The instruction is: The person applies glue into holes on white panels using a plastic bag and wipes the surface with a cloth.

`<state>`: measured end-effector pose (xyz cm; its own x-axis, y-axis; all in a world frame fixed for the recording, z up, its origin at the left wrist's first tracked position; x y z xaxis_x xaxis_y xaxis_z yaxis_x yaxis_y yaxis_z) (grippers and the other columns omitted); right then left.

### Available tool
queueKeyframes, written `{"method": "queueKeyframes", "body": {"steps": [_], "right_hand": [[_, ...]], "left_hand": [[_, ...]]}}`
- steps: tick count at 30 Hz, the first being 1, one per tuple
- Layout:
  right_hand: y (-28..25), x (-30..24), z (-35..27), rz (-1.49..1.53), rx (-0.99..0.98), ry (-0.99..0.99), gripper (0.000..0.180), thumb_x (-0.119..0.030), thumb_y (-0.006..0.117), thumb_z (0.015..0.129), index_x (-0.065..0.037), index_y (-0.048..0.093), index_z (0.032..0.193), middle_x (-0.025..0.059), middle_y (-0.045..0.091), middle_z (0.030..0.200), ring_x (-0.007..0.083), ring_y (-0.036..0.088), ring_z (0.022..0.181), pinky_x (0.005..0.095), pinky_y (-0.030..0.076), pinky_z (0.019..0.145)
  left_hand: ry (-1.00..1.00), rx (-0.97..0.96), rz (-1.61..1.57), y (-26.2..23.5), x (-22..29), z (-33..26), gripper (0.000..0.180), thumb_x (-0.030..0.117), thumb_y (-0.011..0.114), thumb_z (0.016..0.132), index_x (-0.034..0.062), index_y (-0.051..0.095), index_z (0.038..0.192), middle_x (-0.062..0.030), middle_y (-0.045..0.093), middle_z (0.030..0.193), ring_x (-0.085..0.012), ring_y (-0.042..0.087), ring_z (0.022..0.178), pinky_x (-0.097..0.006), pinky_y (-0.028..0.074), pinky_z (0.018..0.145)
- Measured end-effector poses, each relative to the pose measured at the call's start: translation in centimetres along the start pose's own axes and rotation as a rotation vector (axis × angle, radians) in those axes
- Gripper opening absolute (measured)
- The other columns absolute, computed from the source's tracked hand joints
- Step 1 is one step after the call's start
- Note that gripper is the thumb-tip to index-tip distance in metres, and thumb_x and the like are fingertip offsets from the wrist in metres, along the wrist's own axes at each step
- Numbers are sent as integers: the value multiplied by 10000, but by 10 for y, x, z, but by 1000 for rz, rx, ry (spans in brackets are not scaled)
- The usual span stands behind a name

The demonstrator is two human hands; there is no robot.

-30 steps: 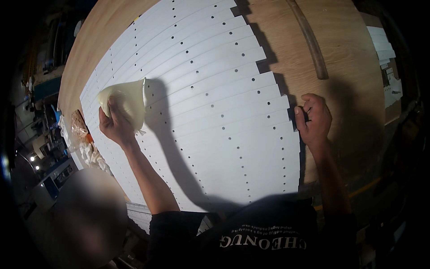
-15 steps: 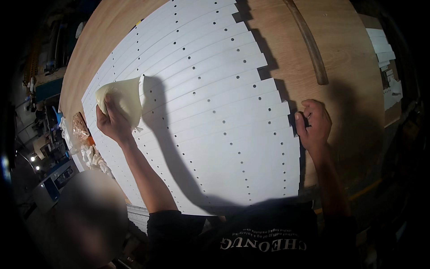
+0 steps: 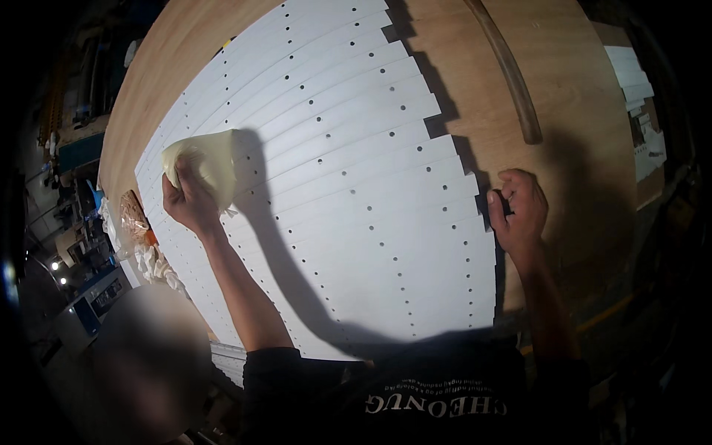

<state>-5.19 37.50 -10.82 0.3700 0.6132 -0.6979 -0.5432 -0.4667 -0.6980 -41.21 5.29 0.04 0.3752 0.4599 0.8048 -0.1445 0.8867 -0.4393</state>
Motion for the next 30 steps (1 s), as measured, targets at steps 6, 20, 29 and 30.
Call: {"method": "queueKeyframes", "body": {"steps": [6,20,29,30], "right_hand": [[-1,0,-1,5,8,8,268,-111,640,778,-47,551,1022,72,510,749,199,496,630,310,426,576],[-1,-1,1,21,4,7,262,-116,642,786,-49,552,1023,56,500,731,178,478,602,289,410,551],[-3,1,0,36,11,28,271,-105,652,773,-49,548,1017,63,502,735,186,480,602,303,410,550],[-3,1,1,24,8,25,272,-101,652,772,-49,547,1018,65,503,737,188,482,604,302,410,550]], "left_hand": [[17,24,37,-4,-3,11,226,228,589,926,18,658,881,-4,648,752,-48,545,666,-205,446,620],[-1,-11,4,4,-11,18,235,241,598,920,16,662,896,-7,646,763,-57,546,672,-206,444,627],[30,16,-25,10,4,31,250,253,596,919,12,658,892,-12,648,771,-62,551,674,-209,447,627],[37,8,-11,12,6,33,260,260,596,917,9,658,904,-17,653,786,-68,562,683,-212,454,638]]}}
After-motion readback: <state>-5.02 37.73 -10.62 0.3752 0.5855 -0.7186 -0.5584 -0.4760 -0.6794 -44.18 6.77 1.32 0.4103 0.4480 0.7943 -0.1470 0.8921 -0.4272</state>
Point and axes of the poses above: each hand's wrist, its own z-axis towards the middle knuckle, its own y-axis out of the palm, x = y × z, the point moved 9 cm from there along z, towards the middle knuckle
